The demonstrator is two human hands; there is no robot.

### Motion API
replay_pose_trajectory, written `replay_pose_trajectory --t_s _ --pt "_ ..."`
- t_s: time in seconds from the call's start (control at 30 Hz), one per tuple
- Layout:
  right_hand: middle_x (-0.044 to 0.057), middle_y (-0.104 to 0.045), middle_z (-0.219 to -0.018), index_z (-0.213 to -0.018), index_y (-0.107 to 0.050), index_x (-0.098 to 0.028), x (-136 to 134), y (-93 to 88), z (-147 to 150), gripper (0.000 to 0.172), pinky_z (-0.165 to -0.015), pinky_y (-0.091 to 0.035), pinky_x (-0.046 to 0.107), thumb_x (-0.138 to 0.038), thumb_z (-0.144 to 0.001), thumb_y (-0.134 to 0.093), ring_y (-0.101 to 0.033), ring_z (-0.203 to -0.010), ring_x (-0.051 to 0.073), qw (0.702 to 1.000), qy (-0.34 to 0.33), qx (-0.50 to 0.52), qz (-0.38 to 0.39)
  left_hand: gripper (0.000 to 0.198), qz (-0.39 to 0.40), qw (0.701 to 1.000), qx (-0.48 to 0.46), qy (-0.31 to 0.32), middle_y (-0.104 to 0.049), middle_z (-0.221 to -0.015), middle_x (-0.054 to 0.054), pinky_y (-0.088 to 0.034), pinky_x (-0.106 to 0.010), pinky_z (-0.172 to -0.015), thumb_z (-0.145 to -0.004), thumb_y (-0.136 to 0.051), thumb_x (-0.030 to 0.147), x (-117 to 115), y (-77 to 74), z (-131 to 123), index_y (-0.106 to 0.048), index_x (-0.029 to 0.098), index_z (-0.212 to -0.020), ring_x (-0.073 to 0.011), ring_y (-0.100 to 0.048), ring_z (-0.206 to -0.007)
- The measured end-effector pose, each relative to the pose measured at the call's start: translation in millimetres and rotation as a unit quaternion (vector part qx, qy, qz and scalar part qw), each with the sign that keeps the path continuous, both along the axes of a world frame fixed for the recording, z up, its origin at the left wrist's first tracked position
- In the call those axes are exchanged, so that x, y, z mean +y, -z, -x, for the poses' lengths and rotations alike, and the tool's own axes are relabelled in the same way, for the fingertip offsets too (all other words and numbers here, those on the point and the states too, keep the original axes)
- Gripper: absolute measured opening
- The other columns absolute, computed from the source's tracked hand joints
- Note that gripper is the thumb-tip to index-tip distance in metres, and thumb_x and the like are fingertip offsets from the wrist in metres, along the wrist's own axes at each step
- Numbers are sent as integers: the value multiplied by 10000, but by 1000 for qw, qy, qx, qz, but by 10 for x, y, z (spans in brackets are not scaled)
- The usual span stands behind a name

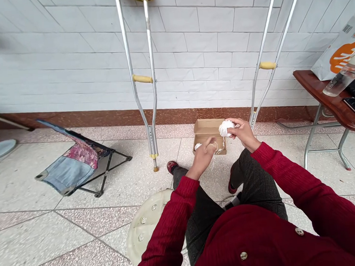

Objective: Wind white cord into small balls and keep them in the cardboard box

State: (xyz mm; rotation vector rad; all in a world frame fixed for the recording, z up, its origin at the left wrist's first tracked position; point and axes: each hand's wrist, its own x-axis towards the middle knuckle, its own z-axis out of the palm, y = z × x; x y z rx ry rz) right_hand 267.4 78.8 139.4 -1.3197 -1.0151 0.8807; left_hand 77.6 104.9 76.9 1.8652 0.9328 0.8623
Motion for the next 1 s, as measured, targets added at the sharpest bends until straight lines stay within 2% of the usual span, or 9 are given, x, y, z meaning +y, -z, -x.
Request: replay_pose_trajectory --t_s 0.1,0.2,0.3,0.43,0.53,0.67,0.83,1.0 --pt "48 -632 -953 -998 -698 -188 5 20 21 437 -403 -444 242 -257 -567 -689 -492 -443 65 1000 7 -22 -5 332 42 996 -84 -9 -687 -1100 -72 -451 -333 -930 -813 -610 343 -18 -133 -226 -651 173 -1095 -223 -615 -1038" --pt "55 -602 -1029 -988 -705 -198 30 61 9 424 -401 -458 242 -254 -568 -689 -505 -456 61 999 17 -41 -15 241 78 991 -106 -8 -718 -865 -47 -483 -312 -817 -813 -606 372 -90 -155 -369 -699 152 -846 -207 -647 -858" --pt "54 -587 -1030 -1003 -703 -199 76 128 -53 436 -408 -470 241 -254 -571 -688 -510 -469 59 998 40 -48 -17 304 94 990 -109 5 -705 -757 -36 -480 -311 -824 -848 -562 379 -205 -162 -373 -684 157 -680 -192 -646 -805" --pt "34 -600 -947 -1003 -696 -185 110 239 -134 463 -393 -448 228 -258 -547 -708 -496 -456 56 997 70 -19 -10 358 122 980 -135 83 -713 -803 -51 -468 -321 -901 -896 -502 388 -374 -212 -248 -692 160 -694 -195 -654 -876" --pt "3 -624 -819 -1008 -692 -189 66 277 -113 462 -407 -435 223 -266 -554 -722 -504 -449 69 999 23 45 10 349 135 977 -112 118 -711 -803 -49 -462 -324 -908 -900 -502 391 -435 -188 -139 -695 164 -719 -199 -653 -885" --pt "9 -669 -806 -1016 -696 -203 -32 217 -49 461 -450 -440 223 -246 -560 -745 -546 -504 94 988 -78 124 56 340 145 979 -79 117 -704 -803 -36 -455 -307 -879 -906 -489 369 -423 -16 -23 -688 165 -721 -187 -642 -863" --pt "28 -696 -806 -935 -695 -196 -101 123 -55 316 -519 -478 217 -259 -628 -732 -601 -607 117 963 -131 221 83 343 84 988 2 132 -701 -828 -18 -441 -272 -820 -908 -479 346 -376 210 41 -673 166 -690 -170 -624 -834" --pt "6 -667 -673 -951 -662 -159 -325 231 17 356 -462 -453 186 -224 -614 -754 -573 -498 89 921 -242 239 192 318 -12 994 90 62 -665 -709 -13 -435 -260 -711 -906 -456 279 -140 282 34 -664 157 -697 -156 -591 -704"
